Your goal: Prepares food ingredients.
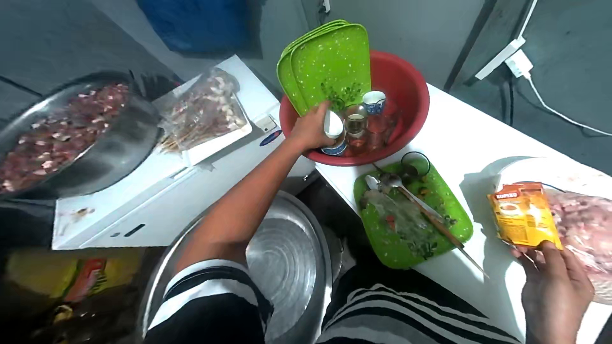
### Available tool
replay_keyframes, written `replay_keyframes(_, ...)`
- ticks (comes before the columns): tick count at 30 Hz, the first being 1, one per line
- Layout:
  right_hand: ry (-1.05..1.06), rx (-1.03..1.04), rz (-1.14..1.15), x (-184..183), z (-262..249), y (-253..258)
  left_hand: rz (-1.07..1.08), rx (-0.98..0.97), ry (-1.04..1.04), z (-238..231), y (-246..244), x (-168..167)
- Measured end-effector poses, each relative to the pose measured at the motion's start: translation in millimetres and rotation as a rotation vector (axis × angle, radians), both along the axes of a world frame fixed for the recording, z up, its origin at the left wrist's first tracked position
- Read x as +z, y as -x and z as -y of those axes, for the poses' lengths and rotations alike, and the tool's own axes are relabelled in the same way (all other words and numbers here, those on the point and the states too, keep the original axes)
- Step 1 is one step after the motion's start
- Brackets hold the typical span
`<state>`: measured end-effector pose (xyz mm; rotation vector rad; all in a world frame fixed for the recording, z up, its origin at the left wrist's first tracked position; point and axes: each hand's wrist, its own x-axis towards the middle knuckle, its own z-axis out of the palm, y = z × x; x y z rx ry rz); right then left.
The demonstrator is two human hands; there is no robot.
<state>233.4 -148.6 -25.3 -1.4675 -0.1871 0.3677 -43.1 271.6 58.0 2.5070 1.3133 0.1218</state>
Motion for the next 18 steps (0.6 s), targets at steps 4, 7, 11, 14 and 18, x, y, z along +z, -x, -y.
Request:
replay_keyframes(4, 0.012, -0.005, 0.003, -2.1, 3.1, -2.4, 0.229, -0.009, 0.048, -9.8, -0.6, -17.8)
replay_keyframes(7, 0.015, -0.014, 0.001, -3.7, 4.3, -3.5, 0.360, 0.034, 0.133, -8.9, 1.2, -22.8)
replay_keyframes(11, 0.029, -0.014, -0.003, -4.0, 1.6, -1.9, 0.384, 0.039, 0.193, -4.5, 7.1, -30.1)
replay_keyframes(14, 0.023, 0.003, -0.005, -3.5, -3.0, -0.1, 0.253, -0.049, 0.108, -8.8, 15.1, -32.7)
replay_keyframes(18, 0.037, 0.022, -0.005, -1.1, -4.9, 3.4, 0.179, -0.075, 0.019, 4.0, 16.4, -22.8)
